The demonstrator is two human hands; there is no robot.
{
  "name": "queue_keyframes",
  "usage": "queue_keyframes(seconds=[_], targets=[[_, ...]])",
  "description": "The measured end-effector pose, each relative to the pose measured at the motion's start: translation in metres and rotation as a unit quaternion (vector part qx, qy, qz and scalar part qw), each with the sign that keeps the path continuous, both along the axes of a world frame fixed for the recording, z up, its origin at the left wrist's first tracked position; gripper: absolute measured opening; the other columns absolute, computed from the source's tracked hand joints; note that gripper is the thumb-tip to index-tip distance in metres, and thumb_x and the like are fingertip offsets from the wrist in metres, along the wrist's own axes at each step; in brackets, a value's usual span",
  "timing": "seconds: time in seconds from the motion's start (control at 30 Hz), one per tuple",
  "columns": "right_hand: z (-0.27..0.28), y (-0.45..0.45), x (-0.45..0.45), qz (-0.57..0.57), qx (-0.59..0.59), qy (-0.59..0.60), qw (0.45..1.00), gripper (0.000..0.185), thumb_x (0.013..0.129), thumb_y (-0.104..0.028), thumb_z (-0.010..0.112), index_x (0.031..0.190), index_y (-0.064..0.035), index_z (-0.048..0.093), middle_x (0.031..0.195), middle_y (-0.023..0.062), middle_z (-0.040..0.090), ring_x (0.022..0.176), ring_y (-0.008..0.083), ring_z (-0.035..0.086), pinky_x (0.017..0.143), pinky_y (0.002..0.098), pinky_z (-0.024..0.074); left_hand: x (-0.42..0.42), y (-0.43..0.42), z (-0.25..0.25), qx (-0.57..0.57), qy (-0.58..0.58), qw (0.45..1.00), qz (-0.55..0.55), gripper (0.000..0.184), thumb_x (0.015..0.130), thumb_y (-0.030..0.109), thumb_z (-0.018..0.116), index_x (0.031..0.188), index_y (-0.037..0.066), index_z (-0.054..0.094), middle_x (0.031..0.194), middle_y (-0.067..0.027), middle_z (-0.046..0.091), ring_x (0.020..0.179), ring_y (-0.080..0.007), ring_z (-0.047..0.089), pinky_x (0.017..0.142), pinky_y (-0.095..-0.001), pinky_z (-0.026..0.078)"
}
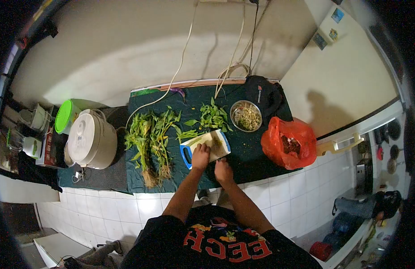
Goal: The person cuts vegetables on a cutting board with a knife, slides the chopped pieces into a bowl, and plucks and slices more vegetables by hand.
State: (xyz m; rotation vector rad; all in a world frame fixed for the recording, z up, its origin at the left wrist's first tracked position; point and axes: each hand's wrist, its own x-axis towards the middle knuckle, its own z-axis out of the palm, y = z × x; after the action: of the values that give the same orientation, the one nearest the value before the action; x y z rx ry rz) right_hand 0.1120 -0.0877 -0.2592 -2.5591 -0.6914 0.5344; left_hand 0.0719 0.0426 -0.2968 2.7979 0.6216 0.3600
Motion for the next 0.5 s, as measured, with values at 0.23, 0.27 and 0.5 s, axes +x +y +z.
queue_keyframes(seconds=[0.23, 0.27, 0.5], targets=[[0.015, 0.0, 0.001, 0.056, -0.003, -0.023, 0.998, 0.033, 0.096, -0.027, 0.044, 0.102, 0.0053, 0.051, 0.085, 0.0265, 0.065, 0.081, 0.0417, 0.065, 0.069, 0.0478, 0.0529, -0.013, -0.002, -0.002, 0.03, -0.021, 0.998, -0.043, 0.022, 0.078, 0.015, 0.056, 0.098, 0.009, 0.062, 0.099, -0.0083, 0.055, 0.098, -0.0267, 0.052, 0.08, -0.039, 0.046], [0.014, -0.002, -0.002, 0.038, -0.005, -0.018, 0.999, 0.034, 0.096, -0.026, 0.044, 0.101, 0.0062, 0.051, 0.085, 0.0269, 0.064, 0.08, 0.0423, 0.064, 0.07, 0.0486, 0.0525, -0.013, -0.003, -0.001, 0.012, -0.031, 0.999, -0.028, 0.021, 0.079, 0.015, 0.056, 0.098, 0.008, 0.063, 0.1, -0.0084, 0.057, 0.097, -0.0281, 0.053, 0.079, -0.04, 0.047], [0.018, -0.004, -0.001, 0.016, -0.006, 0.004, 1.0, 0.035, 0.096, -0.025, 0.044, 0.101, 0.0083, 0.05, 0.085, 0.0279, 0.064, 0.082, 0.0435, 0.064, 0.072, 0.0496, 0.052, 0.002, -0.005, 0.01, -0.084, -0.081, 0.991, 0.067, 0.023, 0.08, 0.015, 0.061, 0.102, 0.005, 0.062, 0.099, -0.0121, 0.059, 0.092, -0.0321, 0.055, 0.081, -0.0412, 0.047]])
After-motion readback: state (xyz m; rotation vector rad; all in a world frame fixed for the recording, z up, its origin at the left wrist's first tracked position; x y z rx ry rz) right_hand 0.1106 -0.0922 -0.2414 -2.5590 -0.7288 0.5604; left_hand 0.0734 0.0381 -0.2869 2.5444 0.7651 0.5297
